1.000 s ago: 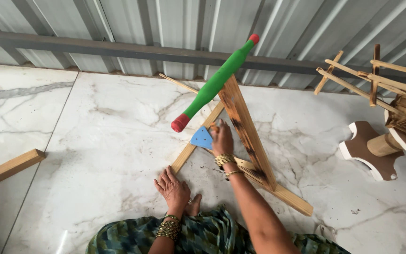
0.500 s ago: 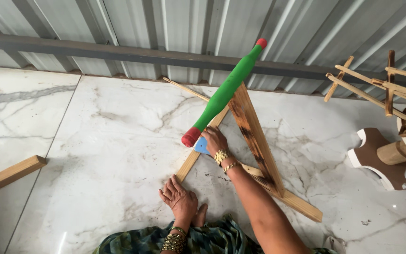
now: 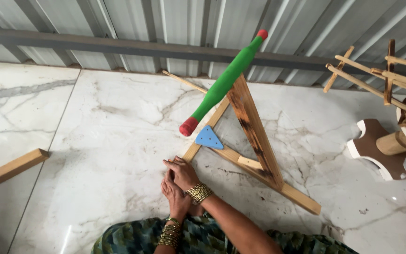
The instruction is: The person sits on the floor and uses a cloth to polish wooden planks and painted rolling pins. They wipe the surfaces of the wood and the rolling pins, turning them over to reach different sides.
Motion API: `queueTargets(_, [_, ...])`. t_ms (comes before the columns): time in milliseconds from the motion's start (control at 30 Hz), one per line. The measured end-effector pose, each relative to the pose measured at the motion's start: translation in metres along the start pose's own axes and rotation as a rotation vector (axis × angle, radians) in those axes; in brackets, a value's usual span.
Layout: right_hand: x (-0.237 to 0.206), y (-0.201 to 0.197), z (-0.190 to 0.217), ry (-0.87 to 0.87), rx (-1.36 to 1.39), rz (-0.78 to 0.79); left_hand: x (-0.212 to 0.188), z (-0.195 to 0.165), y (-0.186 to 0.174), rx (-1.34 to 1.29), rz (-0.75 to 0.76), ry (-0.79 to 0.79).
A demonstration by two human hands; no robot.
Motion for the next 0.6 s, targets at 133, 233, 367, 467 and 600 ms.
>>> queueTargets(133, [-0.004, -0.034, -0.014, -0.340, -0.145, -0.021, 0.002, 0.007, -0.013, -0.337, -0.070, -0.138])
queueTargets(233, [0.012, -0.053, -0.041, -0.221, -0.203, -0.081, 0.008, 0.004, -0.016, -0.461, -0.010, -0.220])
queueTargets(367, [0.007, -0.039, -0.037, 0.078, -0.107, -0.090, 0.016, -0.004, -0.019, -0.435, -0.042, -0.242])
queueTargets(467, [-0.018, -0.023, 0.003, -0.126, 0.042, -0.106, 0.018, -0.005, -0.020, -0.285, -0.028, -0.223])
queueTargets(600, [-0.025, -0.044, 0.020, 0.092, 0.127, -0.003, 0.017, -0.008, -0.018, -0.162, 0.064, -0.193])
Point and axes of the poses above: each hand's wrist, its own x-axis towards the middle knuckle, its own y-axis out of the palm, z = x × y, the point moved 5 cm from there along x, towards the middle knuckle, and after that the axes turned 5 degrees about x, right-handed, at the moved point
